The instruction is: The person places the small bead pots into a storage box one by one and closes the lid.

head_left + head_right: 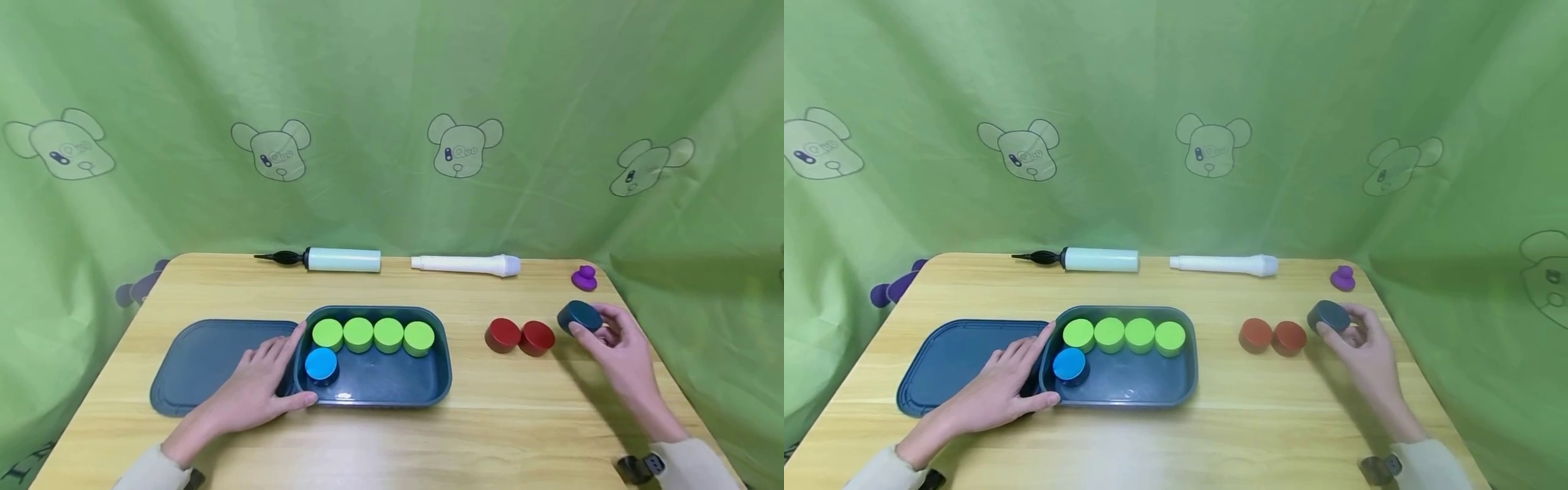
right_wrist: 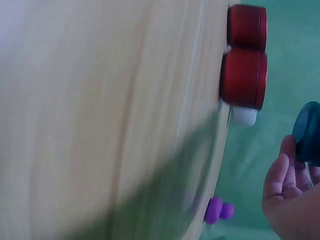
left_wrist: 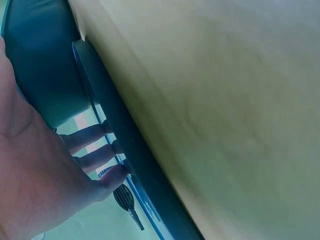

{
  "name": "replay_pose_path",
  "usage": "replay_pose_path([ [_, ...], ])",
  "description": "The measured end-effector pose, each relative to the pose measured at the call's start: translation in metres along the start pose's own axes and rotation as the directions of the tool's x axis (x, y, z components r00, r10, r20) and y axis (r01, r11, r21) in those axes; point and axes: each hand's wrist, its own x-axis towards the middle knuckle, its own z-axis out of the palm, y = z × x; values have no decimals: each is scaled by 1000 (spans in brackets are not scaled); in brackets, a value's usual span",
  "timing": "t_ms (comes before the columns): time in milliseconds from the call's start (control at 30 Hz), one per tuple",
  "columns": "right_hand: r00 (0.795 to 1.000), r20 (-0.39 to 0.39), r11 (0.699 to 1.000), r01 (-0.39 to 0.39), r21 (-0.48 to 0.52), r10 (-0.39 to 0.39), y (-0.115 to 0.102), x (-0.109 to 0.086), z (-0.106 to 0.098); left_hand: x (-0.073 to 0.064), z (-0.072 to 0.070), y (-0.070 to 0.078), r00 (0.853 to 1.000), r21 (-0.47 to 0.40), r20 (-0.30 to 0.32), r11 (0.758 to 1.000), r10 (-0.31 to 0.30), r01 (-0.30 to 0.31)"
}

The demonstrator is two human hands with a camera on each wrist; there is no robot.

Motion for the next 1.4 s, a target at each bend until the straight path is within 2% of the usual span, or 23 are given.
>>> replay_pose_path([
  [233,995,41,996,87,20,-88,-22,-9,23,1,2,-2,1000,-2,6,1000,-5,5],
  [467,980,101,985,171,0,-170,-46,-17,40,1,3,-2,1000,2,-1,1000,1,-1],
  [733,968,172,983,185,-16,-180,-66,-27,58,0,0,0,1000,-2,-17,1000,16,-16],
  [933,954,232,980,199,-23,-188,-73,-37,75,-5,3,0,1000,2,-5,1000,5,-5],
  [1200,946,263,977,208,-41,-190,-91,-45,94,-3,3,-1,1000,0,-11,1000,3,-3],
  [1400,936,286,976,218,-15,-205,-109,-51,112,-1,2,0,1000,-5,-6,1000,0,0],
])
